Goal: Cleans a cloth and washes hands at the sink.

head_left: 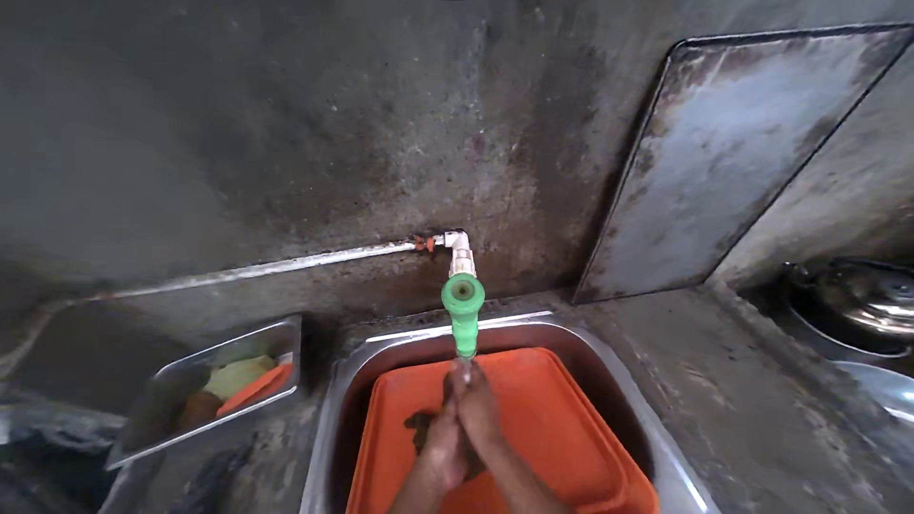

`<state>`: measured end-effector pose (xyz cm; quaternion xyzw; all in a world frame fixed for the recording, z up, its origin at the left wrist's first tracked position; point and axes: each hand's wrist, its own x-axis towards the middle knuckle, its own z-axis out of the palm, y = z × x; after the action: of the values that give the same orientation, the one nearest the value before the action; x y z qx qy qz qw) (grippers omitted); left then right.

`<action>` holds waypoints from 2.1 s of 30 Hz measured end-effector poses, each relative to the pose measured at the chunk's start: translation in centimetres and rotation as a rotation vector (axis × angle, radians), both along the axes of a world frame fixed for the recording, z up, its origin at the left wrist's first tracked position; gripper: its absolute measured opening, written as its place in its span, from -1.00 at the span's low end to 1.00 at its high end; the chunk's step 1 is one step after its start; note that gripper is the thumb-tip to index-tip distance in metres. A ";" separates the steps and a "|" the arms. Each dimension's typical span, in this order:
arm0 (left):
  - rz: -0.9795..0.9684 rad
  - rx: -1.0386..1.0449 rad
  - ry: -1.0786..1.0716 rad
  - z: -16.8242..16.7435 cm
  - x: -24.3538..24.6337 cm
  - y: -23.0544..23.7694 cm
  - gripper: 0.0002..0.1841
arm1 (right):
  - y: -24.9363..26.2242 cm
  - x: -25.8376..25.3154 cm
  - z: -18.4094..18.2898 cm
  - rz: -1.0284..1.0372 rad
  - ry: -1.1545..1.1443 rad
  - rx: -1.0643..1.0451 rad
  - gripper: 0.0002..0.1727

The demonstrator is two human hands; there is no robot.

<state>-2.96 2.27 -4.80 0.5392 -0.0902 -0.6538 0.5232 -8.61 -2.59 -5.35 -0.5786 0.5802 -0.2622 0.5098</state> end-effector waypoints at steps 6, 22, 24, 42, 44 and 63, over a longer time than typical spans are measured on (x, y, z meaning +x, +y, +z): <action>0.023 -0.039 0.133 0.2 2.5 -2.0 -0.20 | 0.1 1.4 -1.6 0.071 -0.046 -0.043 -0.38; -0.004 0.005 0.116 1.4 1.8 -4.2 -0.47 | -9.2 -3.6 21.3 1.086 0.823 -1.036 -0.60; 0.013 -0.024 0.134 1.4 2.3 -2.7 -0.46 | -8.1 -2.0 20.8 0.928 0.944 -0.942 -0.62; -0.136 0.001 -0.440 2.9 -2.2 9.5 -0.33 | 13.6 -3.4 1.1 -0.318 -0.552 0.086 -0.14; -0.206 0.004 -0.449 4.9 -4.8 10.5 -0.39 | 10.7 -4.6 -0.4 -0.368 -0.602 0.162 -0.27; -0.094 -0.018 -0.358 5.8 -3.6 8.2 -0.48 | 12.6 -3.0 1.7 -0.298 -0.633 -0.049 -0.52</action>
<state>-6.55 10.43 1.03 0.6376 -0.2128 -0.5701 0.4724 -11.59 9.99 -3.65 -0.3895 0.4651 -0.5140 0.6064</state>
